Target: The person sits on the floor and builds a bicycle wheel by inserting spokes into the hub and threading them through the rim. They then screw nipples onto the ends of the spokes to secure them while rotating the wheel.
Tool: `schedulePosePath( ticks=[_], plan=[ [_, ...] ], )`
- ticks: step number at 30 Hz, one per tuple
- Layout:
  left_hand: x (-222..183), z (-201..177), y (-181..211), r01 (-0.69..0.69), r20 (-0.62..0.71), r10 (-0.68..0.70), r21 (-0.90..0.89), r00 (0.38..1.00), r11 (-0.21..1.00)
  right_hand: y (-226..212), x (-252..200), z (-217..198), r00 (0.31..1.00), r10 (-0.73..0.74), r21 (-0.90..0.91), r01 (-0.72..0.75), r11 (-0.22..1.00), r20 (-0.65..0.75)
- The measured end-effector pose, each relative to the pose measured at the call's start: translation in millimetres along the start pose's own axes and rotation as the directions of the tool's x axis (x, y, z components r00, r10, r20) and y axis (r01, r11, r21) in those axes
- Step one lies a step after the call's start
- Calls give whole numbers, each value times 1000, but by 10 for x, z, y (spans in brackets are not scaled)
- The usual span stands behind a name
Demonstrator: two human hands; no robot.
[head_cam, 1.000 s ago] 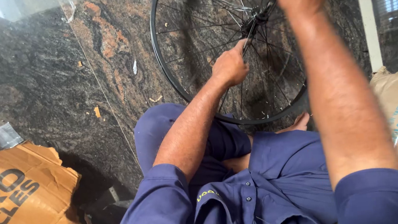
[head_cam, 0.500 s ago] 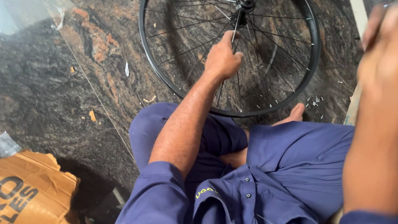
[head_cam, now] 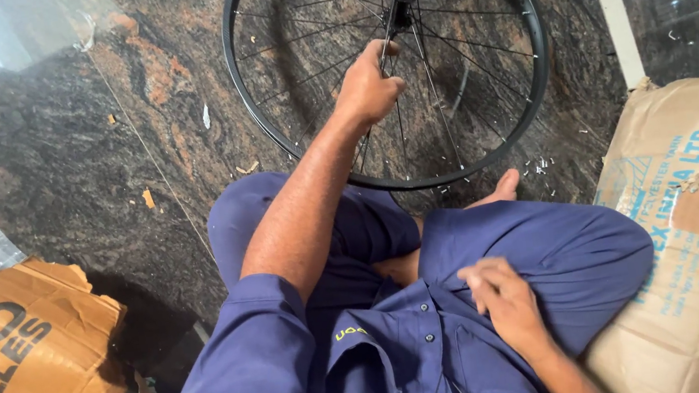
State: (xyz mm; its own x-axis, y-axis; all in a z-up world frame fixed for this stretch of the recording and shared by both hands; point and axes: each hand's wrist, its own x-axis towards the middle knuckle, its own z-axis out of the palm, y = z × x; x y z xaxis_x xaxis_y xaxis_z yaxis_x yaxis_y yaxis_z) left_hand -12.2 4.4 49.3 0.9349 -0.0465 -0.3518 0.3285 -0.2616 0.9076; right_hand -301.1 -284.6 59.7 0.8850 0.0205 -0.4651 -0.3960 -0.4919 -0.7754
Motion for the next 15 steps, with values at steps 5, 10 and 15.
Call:
schedulePosePath(
  ticks=[5, 10, 15],
  plan=[
    [-84, -91, 136, 50, 19, -51, 45, 999, 998, 9, 406, 246, 994, 15, 515, 45, 856, -112],
    [19, -123, 150, 40, 56, -37, -47, 998, 998, 35, 859, 756, 952, 251, 655, -301, 693, 173],
    [121, -128, 138, -8, 51, 8, -10, 999, 1000, -152, 1521, 917, 968, 141, 340, -207, 917, 208]
  ],
)
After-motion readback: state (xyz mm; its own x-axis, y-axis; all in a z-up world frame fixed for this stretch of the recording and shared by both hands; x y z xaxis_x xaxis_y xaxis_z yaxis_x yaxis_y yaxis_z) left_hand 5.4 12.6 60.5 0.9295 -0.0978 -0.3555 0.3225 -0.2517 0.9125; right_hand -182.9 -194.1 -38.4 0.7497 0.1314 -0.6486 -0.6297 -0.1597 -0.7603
